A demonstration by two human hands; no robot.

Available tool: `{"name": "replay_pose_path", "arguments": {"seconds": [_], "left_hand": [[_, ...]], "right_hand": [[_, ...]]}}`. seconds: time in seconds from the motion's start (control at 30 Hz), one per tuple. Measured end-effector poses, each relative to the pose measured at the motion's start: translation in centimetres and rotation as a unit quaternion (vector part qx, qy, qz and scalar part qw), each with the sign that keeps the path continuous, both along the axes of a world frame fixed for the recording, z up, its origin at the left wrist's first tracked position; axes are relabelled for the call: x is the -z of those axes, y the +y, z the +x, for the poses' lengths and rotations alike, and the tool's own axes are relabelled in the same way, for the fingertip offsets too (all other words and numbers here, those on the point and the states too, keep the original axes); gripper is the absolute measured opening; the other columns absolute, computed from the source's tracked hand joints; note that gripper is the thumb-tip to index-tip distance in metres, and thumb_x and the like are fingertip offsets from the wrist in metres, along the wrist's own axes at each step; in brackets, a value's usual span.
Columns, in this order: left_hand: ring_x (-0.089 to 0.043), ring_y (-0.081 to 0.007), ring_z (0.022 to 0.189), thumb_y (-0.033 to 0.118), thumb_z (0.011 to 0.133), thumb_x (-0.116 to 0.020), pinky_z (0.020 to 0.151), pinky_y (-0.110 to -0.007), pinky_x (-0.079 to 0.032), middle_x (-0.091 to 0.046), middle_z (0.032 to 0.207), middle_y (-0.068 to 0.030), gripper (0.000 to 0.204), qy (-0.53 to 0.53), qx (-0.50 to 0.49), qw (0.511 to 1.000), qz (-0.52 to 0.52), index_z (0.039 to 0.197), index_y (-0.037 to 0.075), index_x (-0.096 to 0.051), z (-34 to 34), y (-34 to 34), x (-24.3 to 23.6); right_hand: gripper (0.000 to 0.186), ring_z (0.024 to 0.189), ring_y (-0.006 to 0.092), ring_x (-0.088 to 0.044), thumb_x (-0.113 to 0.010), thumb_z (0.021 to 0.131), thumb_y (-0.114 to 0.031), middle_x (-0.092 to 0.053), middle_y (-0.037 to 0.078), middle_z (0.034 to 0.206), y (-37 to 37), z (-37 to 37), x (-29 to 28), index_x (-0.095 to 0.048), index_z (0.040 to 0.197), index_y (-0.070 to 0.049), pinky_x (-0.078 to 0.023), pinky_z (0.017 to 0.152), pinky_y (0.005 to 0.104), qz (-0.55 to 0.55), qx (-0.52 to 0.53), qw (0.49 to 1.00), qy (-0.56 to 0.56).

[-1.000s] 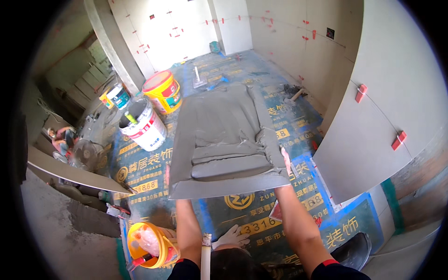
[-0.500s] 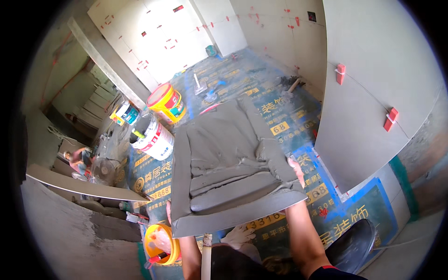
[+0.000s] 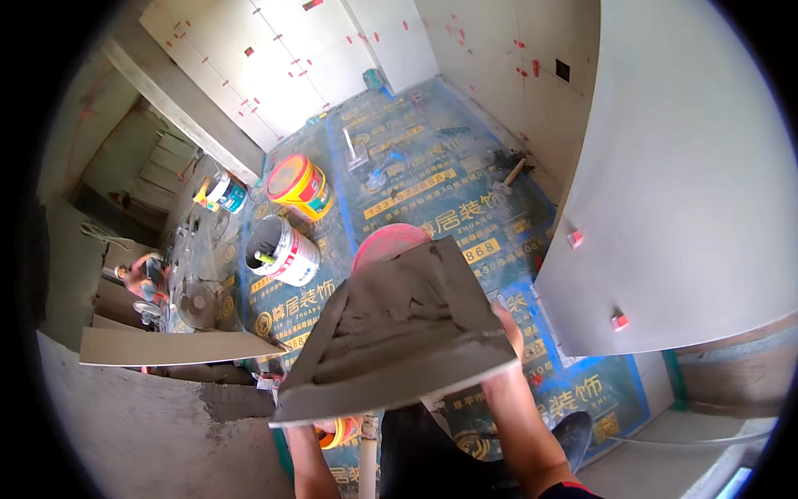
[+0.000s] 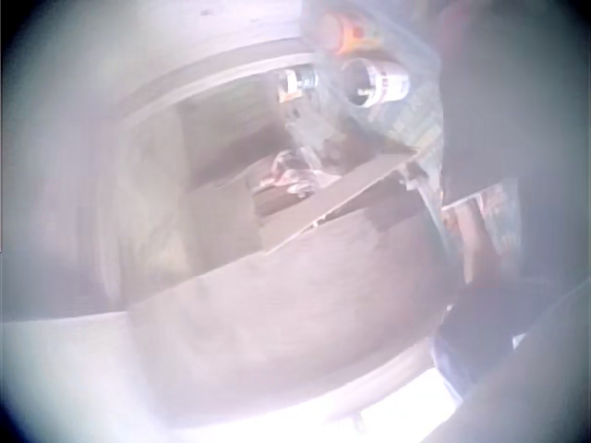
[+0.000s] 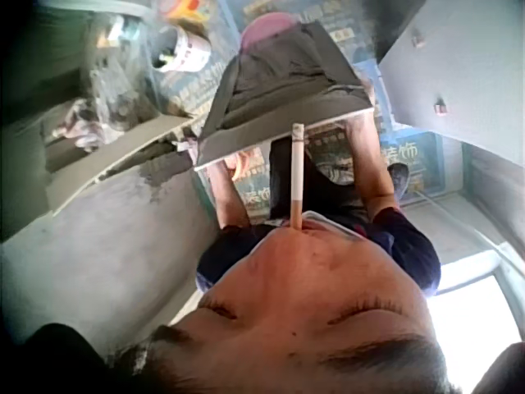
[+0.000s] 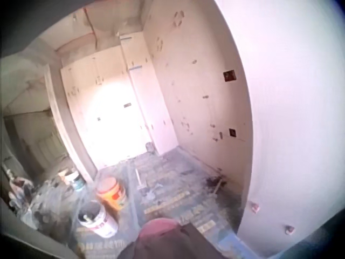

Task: The person positions a wall tile, taps it into place with a mallet, uses a ruler to check the alignment, and applies mortar using a trowel.

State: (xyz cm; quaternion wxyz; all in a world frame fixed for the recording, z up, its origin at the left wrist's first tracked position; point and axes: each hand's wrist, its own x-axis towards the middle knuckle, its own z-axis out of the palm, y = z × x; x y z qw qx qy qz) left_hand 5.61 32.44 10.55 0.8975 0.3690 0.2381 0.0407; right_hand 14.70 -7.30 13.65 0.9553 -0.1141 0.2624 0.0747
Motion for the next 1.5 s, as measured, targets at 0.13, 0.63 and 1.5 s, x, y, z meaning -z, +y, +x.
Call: {"name": "replay_pose_path", "arguments": {"seconds": [0.13,0.63,1.5], "left_hand": [[-0.059,-0.0247,0.103,0.041,0.091,-0.046,0.093,-0.036,-0.044,-0.063,0.114,-0.0102,0.044,0.015,0.048,0.964,0.262,0.116,0.007,-0.059,7.0,5.1,-1.4],[-0.060,-0.0187,0.104,0.060,0.073,-0.062,0.095,-0.030,-0.042,-0.066,0.112,-0.0046,0.062,0.143,0.268,0.641,0.705,0.115,0.015,-0.064,18.7,5.3,-7.6],[-0.062,-0.0179,0.098,0.051,0.077,-0.060,0.087,-0.031,-0.044,-0.066,0.108,-0.0053,0.052,0.213,0.422,0.831,0.293,0.112,0.012,-0.064,18.3,-5.3,-9.6]], "right_hand": [[0.044,0.108,0.0355,-0.055,-0.037,0.096,-0.031,-0.059,0.021,0.116,2.3,6.7,-4.9,-0.054,0.117,0.003,-0.042,0.097,0.0453,-0.002,-0.038,0.999,0.033],[0.039,0.107,0.0336,-0.057,-0.039,0.096,-0.030,-0.058,0.019,0.114,3.8,18.2,-6.0,-0.052,0.114,0.002,-0.045,0.095,0.0465,-0.013,-0.027,0.996,0.086],[0.035,0.096,0.0224,-0.063,-0.057,0.086,-0.012,-0.064,0.014,0.107,-0.5,9.1,-9.0,-0.056,0.119,0.001,-0.051,0.084,0.0335,-0.503,-0.236,0.830,0.054]]}}
